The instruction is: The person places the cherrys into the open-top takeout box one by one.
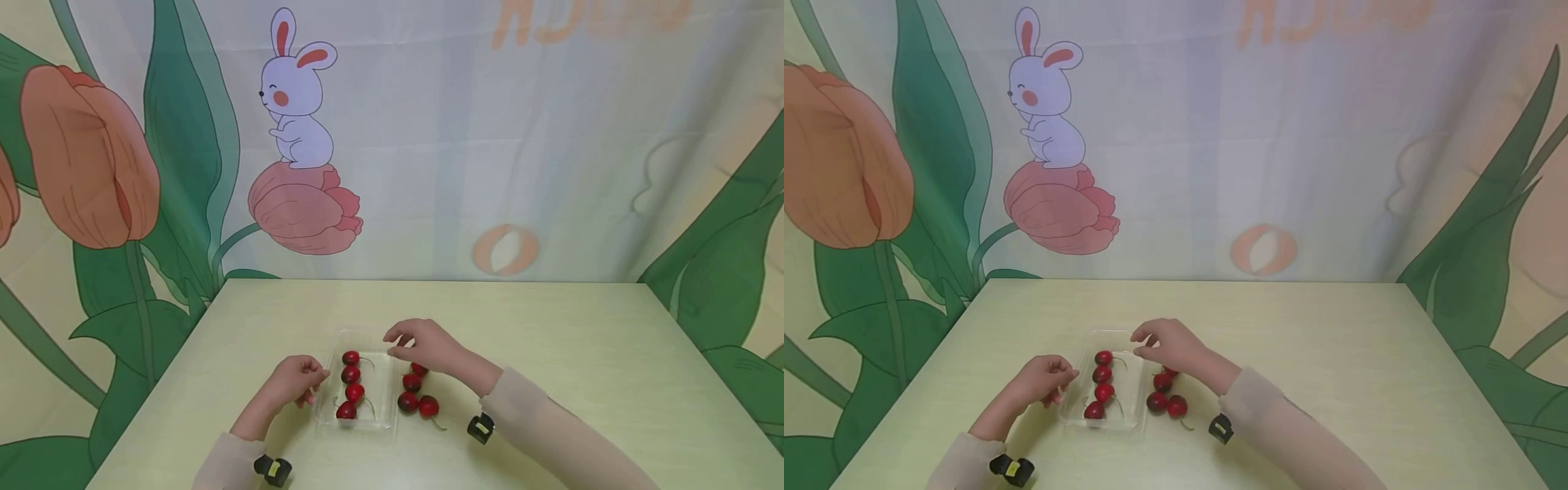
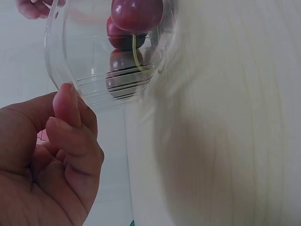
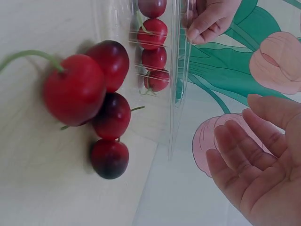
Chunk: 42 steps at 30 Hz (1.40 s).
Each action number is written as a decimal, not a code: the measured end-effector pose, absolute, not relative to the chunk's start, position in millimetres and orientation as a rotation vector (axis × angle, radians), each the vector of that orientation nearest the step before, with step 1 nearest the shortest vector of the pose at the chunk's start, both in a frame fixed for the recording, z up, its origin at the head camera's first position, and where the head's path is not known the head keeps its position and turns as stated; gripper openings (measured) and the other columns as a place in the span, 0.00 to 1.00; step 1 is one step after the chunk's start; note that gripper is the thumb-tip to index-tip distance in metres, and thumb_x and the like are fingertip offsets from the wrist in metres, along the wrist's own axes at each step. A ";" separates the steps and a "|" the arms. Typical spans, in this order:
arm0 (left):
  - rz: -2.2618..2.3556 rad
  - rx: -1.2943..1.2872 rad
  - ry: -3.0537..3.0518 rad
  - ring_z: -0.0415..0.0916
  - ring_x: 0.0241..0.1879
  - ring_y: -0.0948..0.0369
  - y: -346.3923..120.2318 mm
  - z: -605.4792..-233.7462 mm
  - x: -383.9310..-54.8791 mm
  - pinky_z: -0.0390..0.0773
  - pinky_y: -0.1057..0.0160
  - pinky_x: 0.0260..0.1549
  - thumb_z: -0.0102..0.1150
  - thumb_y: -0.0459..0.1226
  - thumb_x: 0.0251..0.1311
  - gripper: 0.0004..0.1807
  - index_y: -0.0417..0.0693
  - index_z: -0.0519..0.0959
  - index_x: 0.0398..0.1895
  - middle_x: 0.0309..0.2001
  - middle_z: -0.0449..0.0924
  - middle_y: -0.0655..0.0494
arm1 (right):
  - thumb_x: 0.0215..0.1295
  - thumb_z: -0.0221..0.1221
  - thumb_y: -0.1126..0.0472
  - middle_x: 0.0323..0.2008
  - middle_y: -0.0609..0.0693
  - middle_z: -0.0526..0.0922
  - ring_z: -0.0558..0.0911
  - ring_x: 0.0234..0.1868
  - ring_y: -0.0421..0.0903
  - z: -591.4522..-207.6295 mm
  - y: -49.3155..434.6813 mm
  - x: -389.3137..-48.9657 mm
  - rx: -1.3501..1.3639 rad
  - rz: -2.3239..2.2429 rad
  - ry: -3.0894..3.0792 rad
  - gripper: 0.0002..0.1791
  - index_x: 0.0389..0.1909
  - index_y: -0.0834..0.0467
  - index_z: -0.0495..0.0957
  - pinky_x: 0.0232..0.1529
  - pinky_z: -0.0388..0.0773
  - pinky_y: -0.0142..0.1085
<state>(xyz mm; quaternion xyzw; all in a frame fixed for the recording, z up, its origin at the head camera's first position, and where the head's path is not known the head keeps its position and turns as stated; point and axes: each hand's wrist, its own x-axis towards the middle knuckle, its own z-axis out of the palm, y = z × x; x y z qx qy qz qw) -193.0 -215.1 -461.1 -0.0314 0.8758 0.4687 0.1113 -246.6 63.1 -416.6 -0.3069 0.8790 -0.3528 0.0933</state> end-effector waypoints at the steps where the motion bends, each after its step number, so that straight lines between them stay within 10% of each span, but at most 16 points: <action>1: 1.373 -0.097 2.572 0.70 0.15 0.65 -215.3 -461.6 -193.2 0.70 0.69 0.16 0.59 0.35 0.70 0.10 0.36 0.77 0.34 0.22 0.74 0.56 | 0.70 0.63 0.61 0.49 0.57 0.88 0.85 0.45 0.46 -417.6 66.2 -245.1 -0.911 -1.056 2.605 0.12 0.51 0.60 0.84 0.41 0.81 0.29; 42: 1.342 -0.148 2.612 0.70 0.16 0.64 -211.5 -459.9 -192.2 0.70 0.69 0.17 0.58 0.35 0.71 0.09 0.39 0.77 0.33 0.23 0.75 0.55 | 0.63 0.69 0.64 0.50 0.59 0.86 0.85 0.45 0.53 -467.9 114.2 -189.6 -0.723 -1.197 2.530 0.15 0.49 0.65 0.82 0.42 0.82 0.32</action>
